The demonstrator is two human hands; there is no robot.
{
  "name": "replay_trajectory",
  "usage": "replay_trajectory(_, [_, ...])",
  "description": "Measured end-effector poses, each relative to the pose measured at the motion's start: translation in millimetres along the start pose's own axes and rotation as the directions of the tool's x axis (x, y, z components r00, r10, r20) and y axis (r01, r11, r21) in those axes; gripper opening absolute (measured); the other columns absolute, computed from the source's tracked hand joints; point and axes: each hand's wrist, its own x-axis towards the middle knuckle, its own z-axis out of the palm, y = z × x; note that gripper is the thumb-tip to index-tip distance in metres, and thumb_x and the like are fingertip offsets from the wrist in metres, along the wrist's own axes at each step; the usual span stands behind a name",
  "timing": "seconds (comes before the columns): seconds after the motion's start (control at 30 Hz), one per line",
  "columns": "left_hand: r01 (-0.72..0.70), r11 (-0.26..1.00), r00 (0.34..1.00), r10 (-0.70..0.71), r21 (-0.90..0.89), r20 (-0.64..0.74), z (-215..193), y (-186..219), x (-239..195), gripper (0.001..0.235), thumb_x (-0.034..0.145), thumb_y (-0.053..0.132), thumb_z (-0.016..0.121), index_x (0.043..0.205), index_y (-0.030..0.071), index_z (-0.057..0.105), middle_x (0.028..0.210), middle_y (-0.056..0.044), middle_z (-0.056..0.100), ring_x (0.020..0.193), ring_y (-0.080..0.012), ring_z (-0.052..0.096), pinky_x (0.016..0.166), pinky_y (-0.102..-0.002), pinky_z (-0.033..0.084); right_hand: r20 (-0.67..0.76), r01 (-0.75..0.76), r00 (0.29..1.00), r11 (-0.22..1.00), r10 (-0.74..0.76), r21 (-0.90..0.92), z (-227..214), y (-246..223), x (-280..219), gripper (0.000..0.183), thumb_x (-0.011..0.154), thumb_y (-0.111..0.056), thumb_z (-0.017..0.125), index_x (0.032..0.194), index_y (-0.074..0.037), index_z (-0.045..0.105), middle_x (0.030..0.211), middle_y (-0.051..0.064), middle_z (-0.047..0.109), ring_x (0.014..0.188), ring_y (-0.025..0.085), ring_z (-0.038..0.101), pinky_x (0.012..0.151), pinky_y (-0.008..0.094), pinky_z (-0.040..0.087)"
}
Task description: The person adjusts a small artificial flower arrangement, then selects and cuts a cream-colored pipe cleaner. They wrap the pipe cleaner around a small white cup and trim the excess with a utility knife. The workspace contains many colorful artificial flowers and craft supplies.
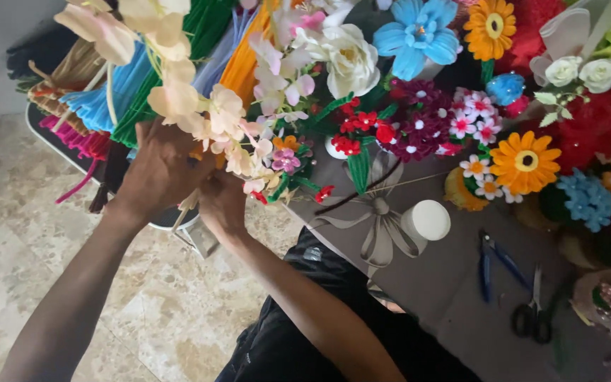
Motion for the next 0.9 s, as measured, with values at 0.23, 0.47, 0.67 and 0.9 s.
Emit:
replay_trajectory(0.23, [-0.025, 0.996, 0.999, 0.022, 0.084, 0.034, 14, -7, -8, 0.034, 0.088, 0.026, 0.067, 0.063, 0.004, 0.058, 0.062, -0.018, 0.051, 0.069, -0.0414, 0.054, 0.081, -0.046, 0.032, 0.006, -0.036, 0.999, 0.990, 0.037, -0.140, -1, -7, -6, 0.029, 0.099, -0.010, 0.053, 0.075, -0.005, 0.070, 0.067, 0.017, 0.068, 0.078, 0.022, 0.070, 0.077, 0.038, 0.053])
replay_trajectory(0.47, [-0.004, 0.998, 0.997, -0.001, 0.055, 0.080, -22, 34, 18, 0.040, 0.090, 0.032, 0.077, 0.075, -0.004, 0.067, 0.068, -0.018, 0.055, 0.072, -0.0416, 0.055, 0.080, -0.049, 0.034, 0.017, -0.186, 0.982, 0.977, 0.186, 0.105, -1, -7, -6, 0.012, 0.096, -0.015, 0.063, 0.093, -0.010, 0.074, 0.077, 0.003, 0.072, 0.085, 0.014, 0.069, 0.081, 0.033, 0.053])
replay_trajectory(0.67, [-0.010, 1.000, 0.997, 0.010, 0.005, 0.074, -10, 6, 6, 0.039, 0.089, 0.036, 0.079, 0.077, 0.000, 0.069, 0.066, -0.015, 0.057, 0.075, -0.0417, 0.055, 0.078, -0.047, 0.036, -0.013, -0.208, 0.978, 0.974, 0.208, -0.090, -7, -54, -12, 0.017, 0.098, -0.017, 0.063, 0.083, -0.009, 0.067, 0.057, 0.004, 0.061, 0.068, 0.005, 0.060, 0.068, 0.030, 0.049])
replay_trajectory(0.9, [0.064, 0.996, 0.990, -0.056, -0.064, 0.126, -29, 18, 20, 0.040, 0.090, 0.032, 0.078, 0.073, -0.002, 0.067, 0.061, -0.016, 0.054, 0.074, -0.0457, 0.053, 0.077, -0.054, 0.041, -0.057, -0.251, 0.967, 0.964, 0.247, -0.090, 0, -64, -10, 0.029, 0.093, -0.021, 0.067, 0.068, -0.009, 0.057, 0.053, -0.004, 0.045, 0.058, 0.007, 0.048, 0.062, 0.027, 0.041])
